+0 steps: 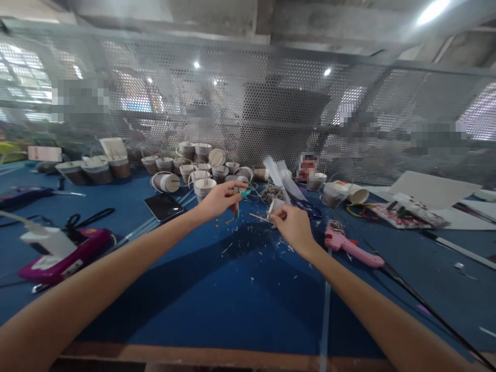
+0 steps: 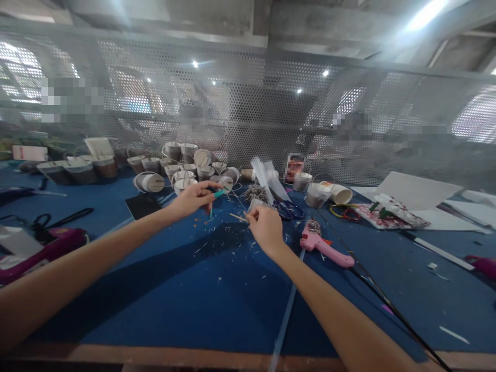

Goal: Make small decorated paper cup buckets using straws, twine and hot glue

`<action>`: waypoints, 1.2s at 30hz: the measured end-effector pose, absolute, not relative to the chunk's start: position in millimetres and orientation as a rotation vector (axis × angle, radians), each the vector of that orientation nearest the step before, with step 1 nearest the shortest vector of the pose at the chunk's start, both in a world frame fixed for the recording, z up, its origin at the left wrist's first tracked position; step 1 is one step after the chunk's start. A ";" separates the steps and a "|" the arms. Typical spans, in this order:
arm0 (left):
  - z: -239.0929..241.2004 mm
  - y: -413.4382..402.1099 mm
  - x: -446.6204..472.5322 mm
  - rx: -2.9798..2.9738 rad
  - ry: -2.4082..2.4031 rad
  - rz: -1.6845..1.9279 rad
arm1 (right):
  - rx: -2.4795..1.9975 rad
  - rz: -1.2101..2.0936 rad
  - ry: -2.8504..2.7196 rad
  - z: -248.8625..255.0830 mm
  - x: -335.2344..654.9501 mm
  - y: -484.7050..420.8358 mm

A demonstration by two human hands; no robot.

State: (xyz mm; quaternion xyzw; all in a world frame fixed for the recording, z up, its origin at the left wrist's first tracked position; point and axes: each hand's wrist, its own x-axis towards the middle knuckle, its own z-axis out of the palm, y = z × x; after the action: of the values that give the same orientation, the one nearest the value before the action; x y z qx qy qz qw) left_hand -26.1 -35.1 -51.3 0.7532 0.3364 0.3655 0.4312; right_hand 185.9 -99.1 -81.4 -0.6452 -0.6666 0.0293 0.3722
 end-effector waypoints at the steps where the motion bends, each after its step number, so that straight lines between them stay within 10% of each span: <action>1: -56.8 -33.0 -25.6 1.881 0.874 0.909 | -1.638 0.091 -1.706 -81.7 185.3 -99.1; 24: -99.2 -20.0 -28.1 1.344 0.970 1.187 | -1.304 0.565 -1.222 -94.2 186.8 -89.8; 36: -63.2 -97.6 -11.9 2.570 0.318 0.852 | -1.381 0.592 -1.458 -96.0 181.2 -94.2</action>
State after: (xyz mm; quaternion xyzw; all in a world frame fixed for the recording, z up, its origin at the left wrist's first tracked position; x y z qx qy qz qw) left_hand -11.9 -97.6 -63.2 0.9225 0.1142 0.3058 0.2062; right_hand 181.2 -94.2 -96.0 -0.5710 -0.6031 0.2448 0.5003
